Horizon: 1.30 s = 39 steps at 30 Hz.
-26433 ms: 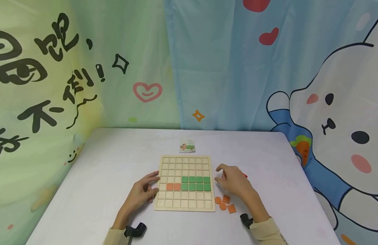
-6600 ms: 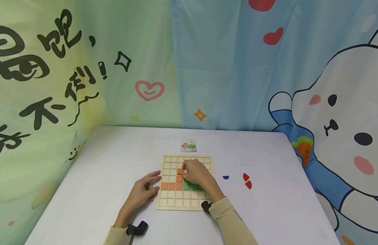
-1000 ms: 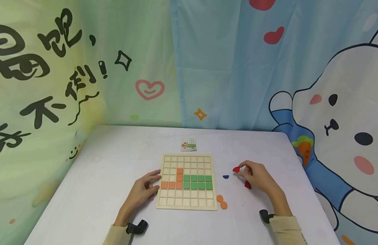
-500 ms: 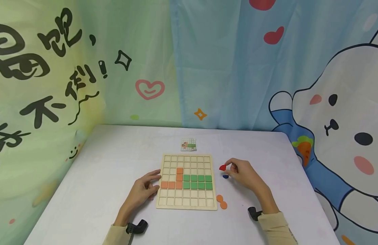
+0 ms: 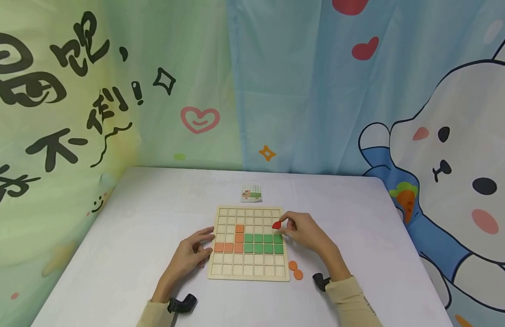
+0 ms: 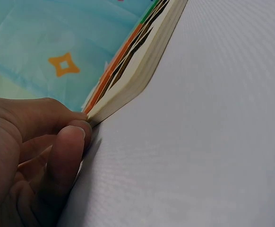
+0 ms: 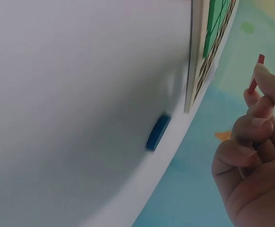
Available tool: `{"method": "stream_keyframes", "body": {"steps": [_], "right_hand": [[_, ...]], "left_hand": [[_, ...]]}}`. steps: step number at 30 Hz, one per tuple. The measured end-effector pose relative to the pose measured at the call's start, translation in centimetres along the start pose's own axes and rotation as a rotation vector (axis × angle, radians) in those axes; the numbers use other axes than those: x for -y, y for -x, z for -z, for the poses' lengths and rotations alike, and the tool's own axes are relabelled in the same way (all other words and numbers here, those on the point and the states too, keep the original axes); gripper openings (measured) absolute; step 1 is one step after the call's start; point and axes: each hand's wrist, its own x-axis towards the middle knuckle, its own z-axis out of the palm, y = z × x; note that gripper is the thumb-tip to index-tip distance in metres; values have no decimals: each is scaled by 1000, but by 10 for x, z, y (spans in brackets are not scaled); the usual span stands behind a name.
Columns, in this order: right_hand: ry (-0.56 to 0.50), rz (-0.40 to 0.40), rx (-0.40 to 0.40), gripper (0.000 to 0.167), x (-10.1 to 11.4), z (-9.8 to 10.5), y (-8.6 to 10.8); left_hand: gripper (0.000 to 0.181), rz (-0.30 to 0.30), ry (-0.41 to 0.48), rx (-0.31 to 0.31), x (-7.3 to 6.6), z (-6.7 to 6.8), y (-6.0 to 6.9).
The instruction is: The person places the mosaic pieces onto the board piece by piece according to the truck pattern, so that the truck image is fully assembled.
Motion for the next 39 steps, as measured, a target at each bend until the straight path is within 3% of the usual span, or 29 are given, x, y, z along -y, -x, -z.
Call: {"method": "stream_keyframes", "body": {"steps": [19,26,39], "right_hand": [[-41,93,63,23,38,-33,-30],[-61,98,120,25,49,-48,-39],[-54,90,141,24,67,-64,-54]], "left_hand": [[42,2,-2,3,0,1,0],[42,-8,9,17,0,1,1],[42,-32,20,7,2,1,2]]}}
